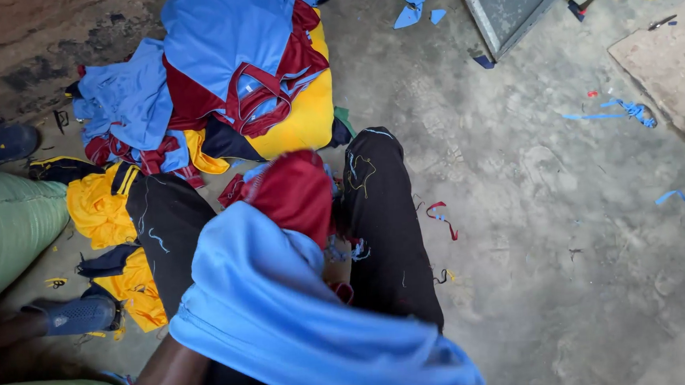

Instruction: Trimming excess threads and fabric edges from finished or semi-finished garments using scissors.

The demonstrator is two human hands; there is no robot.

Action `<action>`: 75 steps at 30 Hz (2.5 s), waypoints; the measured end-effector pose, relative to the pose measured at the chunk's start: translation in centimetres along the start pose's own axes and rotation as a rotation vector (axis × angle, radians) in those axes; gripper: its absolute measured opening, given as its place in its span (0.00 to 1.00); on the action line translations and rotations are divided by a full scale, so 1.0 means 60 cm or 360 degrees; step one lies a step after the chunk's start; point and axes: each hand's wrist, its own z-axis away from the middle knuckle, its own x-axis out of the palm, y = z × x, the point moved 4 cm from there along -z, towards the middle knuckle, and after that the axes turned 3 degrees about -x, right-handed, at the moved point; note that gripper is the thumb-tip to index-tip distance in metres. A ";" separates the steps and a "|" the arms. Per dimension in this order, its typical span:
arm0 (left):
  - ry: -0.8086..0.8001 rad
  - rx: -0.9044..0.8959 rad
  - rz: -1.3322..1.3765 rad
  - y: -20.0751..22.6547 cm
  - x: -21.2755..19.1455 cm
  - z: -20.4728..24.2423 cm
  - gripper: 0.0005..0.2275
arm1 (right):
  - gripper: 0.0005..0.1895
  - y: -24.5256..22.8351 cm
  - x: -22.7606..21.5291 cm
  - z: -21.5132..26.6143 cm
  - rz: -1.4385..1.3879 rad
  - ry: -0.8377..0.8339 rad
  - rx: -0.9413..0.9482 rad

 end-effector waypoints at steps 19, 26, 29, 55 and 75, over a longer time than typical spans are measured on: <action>0.1404 -0.1275 -0.0827 0.077 -0.297 0.225 0.28 | 0.16 0.008 -0.217 -0.262 0.2213 0.0533 0.0126; 0.1374 -0.0187 -0.1257 0.040 -0.173 0.132 0.20 | 0.13 0.048 -0.122 -0.225 0.3103 0.0009 0.0210; 0.0928 -0.0544 -0.0841 0.060 -0.120 0.077 0.27 | 0.04 0.033 -0.003 -0.230 0.2539 0.0039 0.0004; 0.0771 0.0585 -0.1084 0.178 -0.097 0.090 0.10 | 0.05 0.036 0.209 -0.198 0.2014 -0.1159 -0.0320; 0.0254 -0.0331 -0.0786 0.046 -0.058 0.125 0.47 | 0.35 0.089 -0.009 -0.208 0.1858 -0.1113 0.0919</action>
